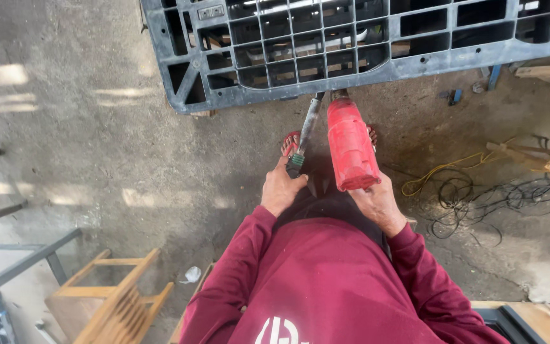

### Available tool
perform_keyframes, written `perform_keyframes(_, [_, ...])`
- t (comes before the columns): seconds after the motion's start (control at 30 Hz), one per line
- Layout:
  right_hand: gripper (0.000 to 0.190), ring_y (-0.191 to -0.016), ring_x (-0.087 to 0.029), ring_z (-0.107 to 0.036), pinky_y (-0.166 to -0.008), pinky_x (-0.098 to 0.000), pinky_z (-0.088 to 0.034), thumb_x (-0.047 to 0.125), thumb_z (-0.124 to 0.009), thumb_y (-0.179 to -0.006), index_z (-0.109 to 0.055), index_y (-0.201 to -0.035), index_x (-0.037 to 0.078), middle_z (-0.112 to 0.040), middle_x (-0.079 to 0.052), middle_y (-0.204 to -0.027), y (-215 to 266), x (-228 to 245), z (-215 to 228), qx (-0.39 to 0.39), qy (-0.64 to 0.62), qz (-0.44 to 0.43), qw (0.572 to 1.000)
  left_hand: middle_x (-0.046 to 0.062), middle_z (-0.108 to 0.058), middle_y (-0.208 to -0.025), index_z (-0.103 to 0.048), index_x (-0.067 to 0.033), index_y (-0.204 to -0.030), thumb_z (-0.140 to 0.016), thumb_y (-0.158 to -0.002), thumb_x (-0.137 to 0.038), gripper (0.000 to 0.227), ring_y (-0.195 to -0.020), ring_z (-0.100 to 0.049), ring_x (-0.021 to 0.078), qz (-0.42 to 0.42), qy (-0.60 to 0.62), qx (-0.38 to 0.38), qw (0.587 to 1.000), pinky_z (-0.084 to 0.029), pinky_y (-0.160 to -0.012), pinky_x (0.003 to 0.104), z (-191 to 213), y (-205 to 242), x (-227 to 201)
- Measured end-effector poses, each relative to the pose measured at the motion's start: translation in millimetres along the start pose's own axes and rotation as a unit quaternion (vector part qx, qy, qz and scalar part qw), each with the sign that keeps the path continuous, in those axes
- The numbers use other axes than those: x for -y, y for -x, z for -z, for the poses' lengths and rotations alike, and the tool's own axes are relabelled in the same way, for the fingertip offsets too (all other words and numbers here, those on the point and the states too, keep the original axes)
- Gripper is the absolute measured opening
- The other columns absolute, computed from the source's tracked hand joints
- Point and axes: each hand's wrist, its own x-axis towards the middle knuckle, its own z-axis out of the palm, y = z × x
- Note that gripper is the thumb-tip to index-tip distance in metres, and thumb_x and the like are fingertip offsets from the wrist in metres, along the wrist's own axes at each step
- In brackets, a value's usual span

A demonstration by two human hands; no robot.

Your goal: The person holds a metal chisel against a black plastic crate and uses a red heat gun to apply heat to the chisel's tip. The person maintains the position of the chisel and heat gun for an extended period, focusing the heat on the metal tool.

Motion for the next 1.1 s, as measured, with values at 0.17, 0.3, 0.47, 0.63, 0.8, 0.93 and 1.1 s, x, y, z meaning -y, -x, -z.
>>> perform_keyframes(0.17, [0.025, -0.089, -0.009, -0.065, -0.075, -0.0272, -0.056, 0.002, -0.072, -0.09, -0.064, -0.114, 0.001, -0.068, -0.004, -0.101, 7, -11, -30, -0.021, -0.057, -0.01, 0.998, 0.029, -0.072, -0.098, -0.053, -0.0042, -0.135, -0.076, -0.074, -0.038, 0.073, -0.098, -0.07, 0.0475, -0.025, -0.012, -0.003, 1.0, -0.055, -0.085, 0.051, 14, -4, 9])
perform_keyframes(0.3, [0.026, -0.089, -0.008, -0.065, -0.075, -0.0266, -0.056, 0.002, -0.072, -0.091, -0.063, -0.115, 0.001, -0.069, -0.003, -0.102, 9, -12, -45, -0.027, -0.066, -0.028, 0.997, 0.028, -0.073, -0.098, -0.055, -0.0048, -0.131, -0.076, -0.075, -0.037, 0.068, -0.098, -0.069, 0.0477, -0.036, -0.014, 0.007, 0.999, -0.055, -0.083, 0.051, 23, -7, 16])
perform_keyframes(0.47, [0.029, -0.089, -0.009, -0.064, -0.076, -0.0271, -0.056, 0.003, -0.074, -0.09, -0.062, -0.117, 0.001, -0.07, -0.004, -0.101, 8, -5, -49, -0.042, -0.049, -0.014, 0.998, 0.027, -0.073, -0.094, -0.055, -0.0045, -0.13, -0.075, -0.075, -0.036, 0.067, -0.094, -0.07, 0.0475, -0.041, -0.012, 0.01, 0.999, -0.055, -0.082, 0.051, 25, -9, 23])
perform_keyframes(0.63, [0.03, -0.093, -0.012, -0.067, -0.082, -0.0289, -0.056, 0.003, -0.073, -0.091, -0.062, -0.119, 0.0, -0.07, -0.006, -0.105, 6, 3, -44, -0.037, -0.019, 0.038, 0.998, 0.026, -0.073, -0.093, -0.057, -0.0051, -0.125, -0.076, -0.075, -0.036, 0.062, -0.093, -0.07, 0.0475, -0.047, -0.006, 0.004, 0.999, -0.055, -0.081, 0.052, 21, -9, 25])
perform_keyframes(0.8, [0.034, -0.094, -0.012, -0.066, -0.083, -0.029, -0.056, 0.002, -0.073, -0.089, -0.061, -0.121, -0.001, -0.07, -0.007, -0.107, 3, 10, -39, -0.027, -0.009, 0.039, 0.999, 0.025, -0.073, -0.093, -0.059, -0.0073, -0.122, -0.076, -0.075, -0.037, 0.058, -0.094, -0.07, 0.047, -0.033, -0.003, -0.002, 0.999, -0.055, -0.081, 0.051, 17, -5, 20])
perform_keyframes(0.93, [0.034, -0.096, -0.012, -0.065, -0.083, -0.0285, -0.056, 0.002, -0.072, -0.09, -0.061, -0.122, 0.0, -0.069, -0.007, -0.109, 2, 13, -38, -0.015, -0.035, 0.021, 0.999, 0.024, -0.074, -0.095, -0.059, -0.0078, -0.122, -0.076, -0.075, -0.036, 0.057, -0.094, -0.071, 0.0465, -0.022, 0.002, -0.002, 1.0, -0.055, -0.082, 0.051, 15, -2, 21])
perform_keyframes(1.1, [0.035, -0.096, -0.011, -0.067, -0.084, -0.0282, -0.056, 0.001, -0.073, -0.089, -0.061, -0.123, 0.0, -0.069, -0.007, -0.108, -2, 15, -41, -0.014, 0.013, 0.051, 0.999, 0.025, -0.073, -0.095, -0.059, -0.0072, -0.123, -0.077, -0.074, -0.036, 0.06, -0.095, -0.07, 0.0458, -0.02, 0.003, -0.006, 1.0, -0.055, -0.082, 0.05, 20, -3, 22])
